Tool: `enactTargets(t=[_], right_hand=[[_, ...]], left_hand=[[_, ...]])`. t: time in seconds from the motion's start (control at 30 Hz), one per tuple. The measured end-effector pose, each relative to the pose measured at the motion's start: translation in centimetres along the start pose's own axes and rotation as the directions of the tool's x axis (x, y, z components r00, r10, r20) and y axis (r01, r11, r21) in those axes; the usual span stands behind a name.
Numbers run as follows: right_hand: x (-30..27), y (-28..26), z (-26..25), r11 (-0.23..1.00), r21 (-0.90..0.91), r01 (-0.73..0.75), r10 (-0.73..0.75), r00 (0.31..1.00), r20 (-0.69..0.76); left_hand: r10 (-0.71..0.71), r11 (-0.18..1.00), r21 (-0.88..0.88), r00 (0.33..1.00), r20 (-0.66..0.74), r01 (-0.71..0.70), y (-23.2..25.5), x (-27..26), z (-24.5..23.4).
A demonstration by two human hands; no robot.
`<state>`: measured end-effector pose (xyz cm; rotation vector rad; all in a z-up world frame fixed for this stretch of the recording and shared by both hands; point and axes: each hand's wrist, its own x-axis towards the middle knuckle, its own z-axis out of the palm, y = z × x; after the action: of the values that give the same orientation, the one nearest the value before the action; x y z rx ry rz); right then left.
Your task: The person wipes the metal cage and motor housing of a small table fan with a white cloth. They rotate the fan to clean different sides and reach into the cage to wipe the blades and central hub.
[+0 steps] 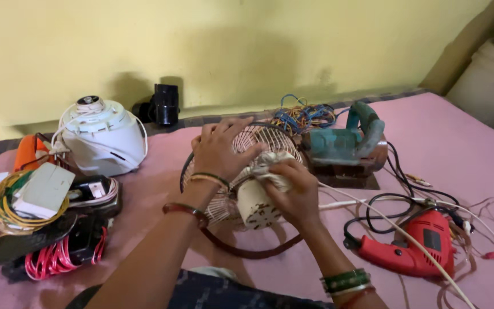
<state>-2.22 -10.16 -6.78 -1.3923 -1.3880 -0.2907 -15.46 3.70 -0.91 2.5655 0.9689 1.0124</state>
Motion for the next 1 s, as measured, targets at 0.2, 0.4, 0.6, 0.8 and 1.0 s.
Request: enactTargets(t=[0.2,0.4,0.6,0.8,1.0], right_hand=[[1.3,1.4,-0.2,0.857,0.331,-0.394,0.475,0.853,-0.216],[6.6,-0.1,1.7,0.984,-0.174,-0.028,-0.006,0.982,-0.188],[6.6,1.4,-2.7,0.893,-0.153,-0.423,0.401,0.903,-0.158],[8.3,1.0,-1.7,0.923,-0.331,-0.196,0.178,0.980,-0.083],[6.8,5.2,-4.3,0.717,-0.301,-0.629,0.631,0.769,-0.104]], left_hand=[[-0.020,0.996,0.090,0.998,0.063,0.014,1.6,0.1,0.5],[-0.010,1.000,0.011,0.986,-0.165,0.012,0.5,-0.4,3.4],[0.068,0.997,-0.033,0.992,-0.109,-0.072,1.6,-0.4,2.4],[-0.145,0.989,-0.033,0.985,-0.090,0.143,4.7,0.9,4.1],[-0.115,0.993,-0.020,0.992,-0.043,0.114,4.8,1.1,1.8]])
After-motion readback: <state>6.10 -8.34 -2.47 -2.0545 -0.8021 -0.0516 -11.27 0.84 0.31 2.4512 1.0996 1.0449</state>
